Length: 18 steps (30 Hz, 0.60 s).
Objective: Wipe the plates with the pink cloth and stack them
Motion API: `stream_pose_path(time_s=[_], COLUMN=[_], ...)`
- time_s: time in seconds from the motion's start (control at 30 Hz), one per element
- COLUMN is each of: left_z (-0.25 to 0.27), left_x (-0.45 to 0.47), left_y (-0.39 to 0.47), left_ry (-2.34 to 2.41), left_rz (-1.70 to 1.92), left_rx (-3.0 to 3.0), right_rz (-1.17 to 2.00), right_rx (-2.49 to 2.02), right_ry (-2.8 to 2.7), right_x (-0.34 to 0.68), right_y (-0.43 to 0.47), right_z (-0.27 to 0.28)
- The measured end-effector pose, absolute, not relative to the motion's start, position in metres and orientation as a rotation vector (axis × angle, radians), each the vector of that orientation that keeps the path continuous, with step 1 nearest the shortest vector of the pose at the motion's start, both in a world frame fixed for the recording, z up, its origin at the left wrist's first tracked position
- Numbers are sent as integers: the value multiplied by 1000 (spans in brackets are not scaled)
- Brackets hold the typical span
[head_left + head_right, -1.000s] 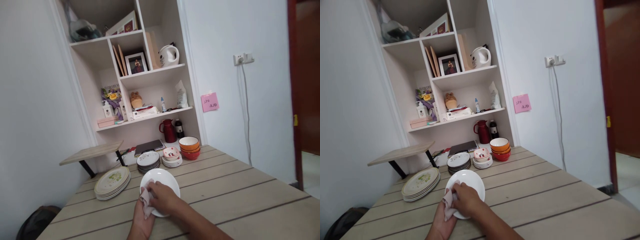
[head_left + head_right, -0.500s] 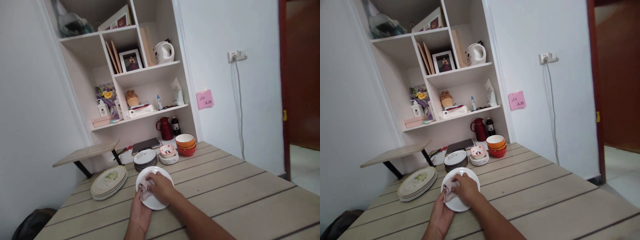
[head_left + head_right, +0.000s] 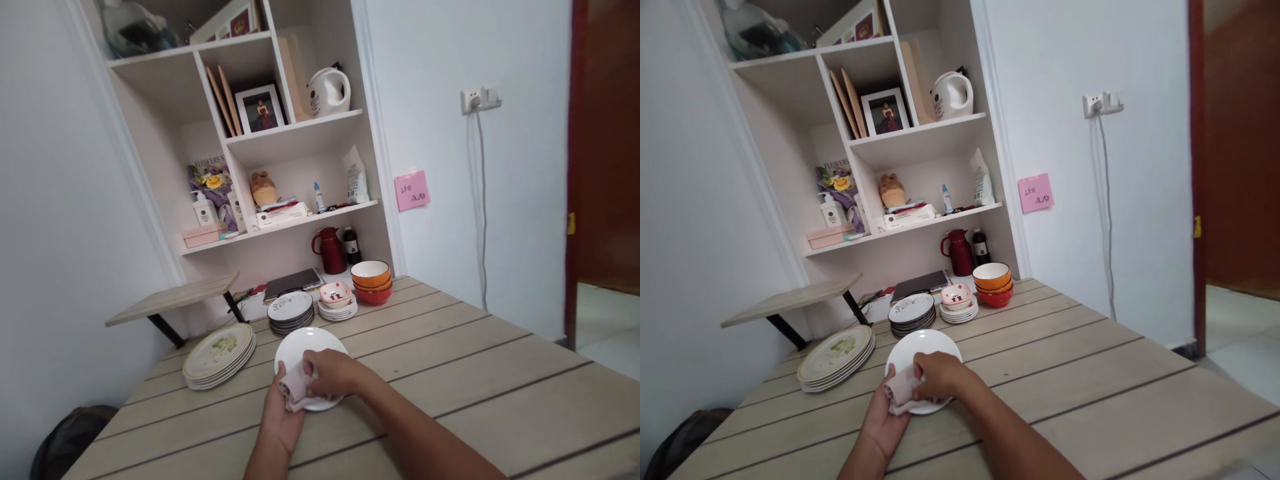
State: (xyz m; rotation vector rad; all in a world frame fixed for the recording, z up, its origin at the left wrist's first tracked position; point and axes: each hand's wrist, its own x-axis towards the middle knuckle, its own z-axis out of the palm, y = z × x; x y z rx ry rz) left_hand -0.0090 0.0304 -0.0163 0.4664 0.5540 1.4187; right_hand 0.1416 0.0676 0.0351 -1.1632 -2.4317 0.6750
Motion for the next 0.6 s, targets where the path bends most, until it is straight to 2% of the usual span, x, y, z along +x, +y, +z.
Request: stream_pose_path(time_s=[0.2, 0.6], left_z=[-4, -3], left_x=[-4, 1], left_y=[20, 31], left_ry=[613, 610], left_rz=[1442, 1571], left_rx=[450, 389], right_rz=[694, 611], right_rx=[-978, -1222], right_ry=[-2380, -2124], right_x=[127, 120], right_y=[67, 74], right_z=[26, 29])
